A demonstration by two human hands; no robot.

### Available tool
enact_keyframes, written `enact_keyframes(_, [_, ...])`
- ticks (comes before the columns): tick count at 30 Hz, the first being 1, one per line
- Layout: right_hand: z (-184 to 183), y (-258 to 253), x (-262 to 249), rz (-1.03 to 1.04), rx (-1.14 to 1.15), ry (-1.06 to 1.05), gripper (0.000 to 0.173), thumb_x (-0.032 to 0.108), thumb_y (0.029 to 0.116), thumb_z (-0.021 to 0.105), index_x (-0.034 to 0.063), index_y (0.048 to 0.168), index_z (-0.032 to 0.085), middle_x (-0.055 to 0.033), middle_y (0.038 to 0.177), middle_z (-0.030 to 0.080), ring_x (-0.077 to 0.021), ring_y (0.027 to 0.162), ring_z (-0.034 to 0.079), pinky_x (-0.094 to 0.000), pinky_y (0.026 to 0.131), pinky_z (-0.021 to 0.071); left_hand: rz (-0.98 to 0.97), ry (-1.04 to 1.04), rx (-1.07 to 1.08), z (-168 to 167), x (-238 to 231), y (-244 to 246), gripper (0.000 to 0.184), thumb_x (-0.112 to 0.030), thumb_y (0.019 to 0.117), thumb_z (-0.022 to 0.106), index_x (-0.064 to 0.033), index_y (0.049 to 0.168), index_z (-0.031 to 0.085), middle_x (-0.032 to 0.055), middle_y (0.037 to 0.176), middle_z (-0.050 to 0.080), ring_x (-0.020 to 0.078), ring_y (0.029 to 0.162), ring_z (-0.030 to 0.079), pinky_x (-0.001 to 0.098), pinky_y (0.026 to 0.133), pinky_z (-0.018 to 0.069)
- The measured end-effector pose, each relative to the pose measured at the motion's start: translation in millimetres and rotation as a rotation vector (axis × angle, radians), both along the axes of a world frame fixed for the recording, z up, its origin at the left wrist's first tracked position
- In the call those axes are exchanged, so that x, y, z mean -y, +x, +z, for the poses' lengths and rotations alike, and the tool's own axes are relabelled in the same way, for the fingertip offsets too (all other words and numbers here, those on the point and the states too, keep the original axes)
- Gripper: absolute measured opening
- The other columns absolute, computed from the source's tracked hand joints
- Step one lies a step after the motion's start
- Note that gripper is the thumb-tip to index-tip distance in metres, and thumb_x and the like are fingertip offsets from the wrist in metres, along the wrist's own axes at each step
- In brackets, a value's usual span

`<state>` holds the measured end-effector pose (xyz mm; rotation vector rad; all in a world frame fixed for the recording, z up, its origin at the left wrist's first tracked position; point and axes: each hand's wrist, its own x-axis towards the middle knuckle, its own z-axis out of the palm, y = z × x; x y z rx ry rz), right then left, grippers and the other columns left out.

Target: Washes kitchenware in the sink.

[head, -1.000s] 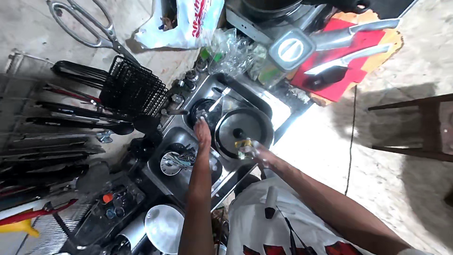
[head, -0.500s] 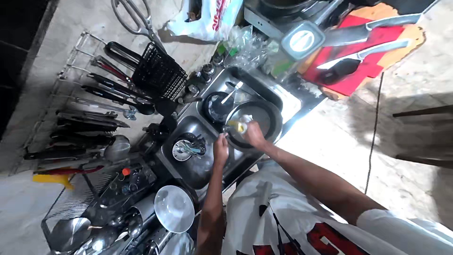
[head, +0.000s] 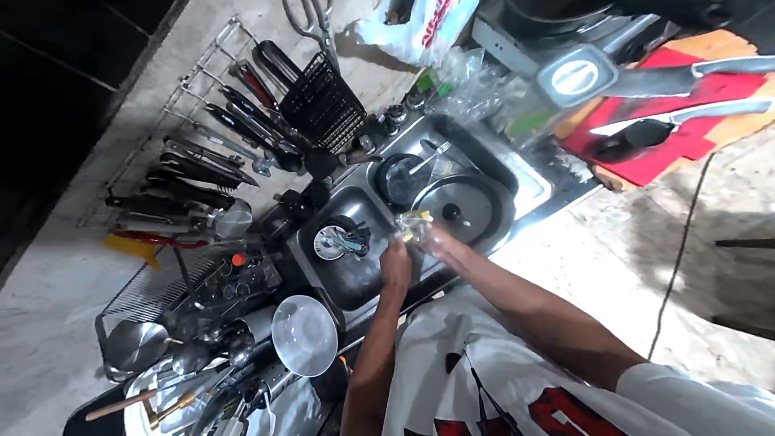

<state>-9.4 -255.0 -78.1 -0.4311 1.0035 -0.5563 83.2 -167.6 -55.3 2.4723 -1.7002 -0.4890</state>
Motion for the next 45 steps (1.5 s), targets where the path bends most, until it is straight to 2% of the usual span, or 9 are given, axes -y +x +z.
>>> enact_keyframes(9, [-11, -35, -1, 0.764, -0.818, -1.614, 0.029, 0.005, 0.0931, 0.067, 0.0107, 0.121, 0.073, -0.0198, 0.131, 0.066, -0.0422, 0.125, 0.059, -0.0628, 0.105, 0.0458, 0.023, 0.094, -0.353, 45, 7, 27, 0.032, -0.01, 0.1055, 0.046, 0.0022, 0.128, 0.064, 0.022, 0.111, 0.071, 0.0335, 0.106, 0.07, 0.0504, 0.099, 0.0538])
enact_keyframes(12, [-18, -43, 4, 0.791, -0.881, -1.812, 0.025, 0.006, 0.0993, 0.059, 0.0126, 0.119, 0.072, -0.0179, 0.128, 0.066, -0.0408, 0.124, 0.059, -0.0631, 0.104, 0.0451, 0.065, 0.077, -0.568, 39, 2, 42, 0.034, -0.011, 0.1062, 0.042, 0.0015, 0.127, 0.066, 0.019, 0.105, 0.071, 0.0266, 0.097, 0.068, 0.0449, 0.093, 0.0549])
enact_keyframes(17, [-16, -34, 1, 0.488, -0.788, -1.306, 0.047, 0.007, 0.0913, 0.068, 0.0099, 0.138, 0.065, -0.0176, 0.138, 0.061, -0.037, 0.13, 0.056, -0.0596, 0.11, 0.0444, 0.235, 0.012, -0.871, 27, -8, 56, 0.032, -0.014, 0.1056, 0.042, -0.002, 0.119, 0.068, 0.0026, 0.082, 0.06, 0.0094, 0.067, 0.051, 0.0279, 0.061, 0.0451])
enact_keyframes(20, [-17, -26, 0, 0.203, -0.341, -0.623, 0.029, 0.012, 0.0986, 0.064, 0.0049, 0.127, 0.065, -0.01, 0.116, 0.07, -0.0183, 0.102, 0.067, -0.0417, 0.091, 0.0564, 0.273, 0.01, -0.985, 26, -13, 56, 0.028, -0.013, 0.1047, 0.045, -0.0016, 0.115, 0.069, -0.0005, 0.075, 0.057, 0.0075, 0.059, 0.047, 0.0253, 0.054, 0.0407])
enact_keyframes(26, [-13, 4, -10, 0.077, 0.169, -0.062, 0.058, 0.061, 0.1033, 0.046, 0.0109, 0.128, 0.061, -0.0064, 0.102, 0.07, -0.0164, 0.091, 0.068, -0.0365, 0.081, 0.0595, 0.282, 0.009, -1.129, 22, -8, 45, 0.023, -0.013, 0.1053, 0.052, 0.0003, 0.103, 0.07, -0.0012, 0.073, 0.06, 0.0041, 0.054, 0.044, 0.0212, 0.049, 0.0365])
enact_keyframes(29, [-14, 10, -8, 0.157, -0.028, -0.116, 0.051, 0.053, 0.1058, 0.046, 0.0089, 0.122, 0.064, -0.0076, 0.097, 0.07, -0.0159, 0.082, 0.068, -0.0349, 0.073, 0.0589, 0.227, 0.046, -0.974, 24, -3, 48, 0.026, -0.018, 0.1056, 0.053, -0.0021, 0.097, 0.072, 0.0002, 0.076, 0.063, 0.006, 0.059, 0.051, 0.0245, 0.056, 0.0433])
enact_keyframes(33, [-13, 7, -5, 0.412, -0.502, -0.389, 0.047, 0.044, 0.1052, 0.055, 0.0042, 0.127, 0.066, -0.0213, 0.119, 0.069, -0.0337, 0.11, 0.066, -0.0564, 0.098, 0.0513, 0.098, 0.071, -0.633, 35, 1, 48, 0.028, -0.019, 0.1049, 0.053, -0.0031, 0.101, 0.075, 0.0076, 0.092, 0.073, 0.0149, 0.082, 0.067, 0.0372, 0.082, 0.0561])
enact_keyframes(37, [-21, 15, -13, 0.152, -0.554, -0.447, 0.056, 0.057, 0.1021, 0.055, 0.0039, 0.115, 0.069, -0.0186, 0.102, 0.071, -0.0314, 0.092, 0.068, -0.0544, 0.086, 0.0555, 0.119, 0.032, -0.408, 32, -1, 17, 0.033, -0.023, 0.1078, 0.047, -0.0012, 0.114, 0.071, 0.0158, 0.097, 0.073, 0.0274, 0.093, 0.072, 0.047, 0.091, 0.0567])
enact_keyframes(45, [-13, 12, -27, -0.114, -0.424, -0.632, 0.038, 0.002, 0.0924, 0.07, -0.0014, 0.129, 0.062, -0.0159, 0.118, 0.071, -0.0222, 0.107, 0.07, -0.0442, 0.096, 0.0584, 0.358, -0.079, -0.388, 25, 1, 6, 0.029, -0.017, 0.1066, 0.048, 0.0002, 0.119, 0.069, 0.0188, 0.099, 0.073, 0.0316, 0.094, 0.071, 0.0501, 0.09, 0.0568])
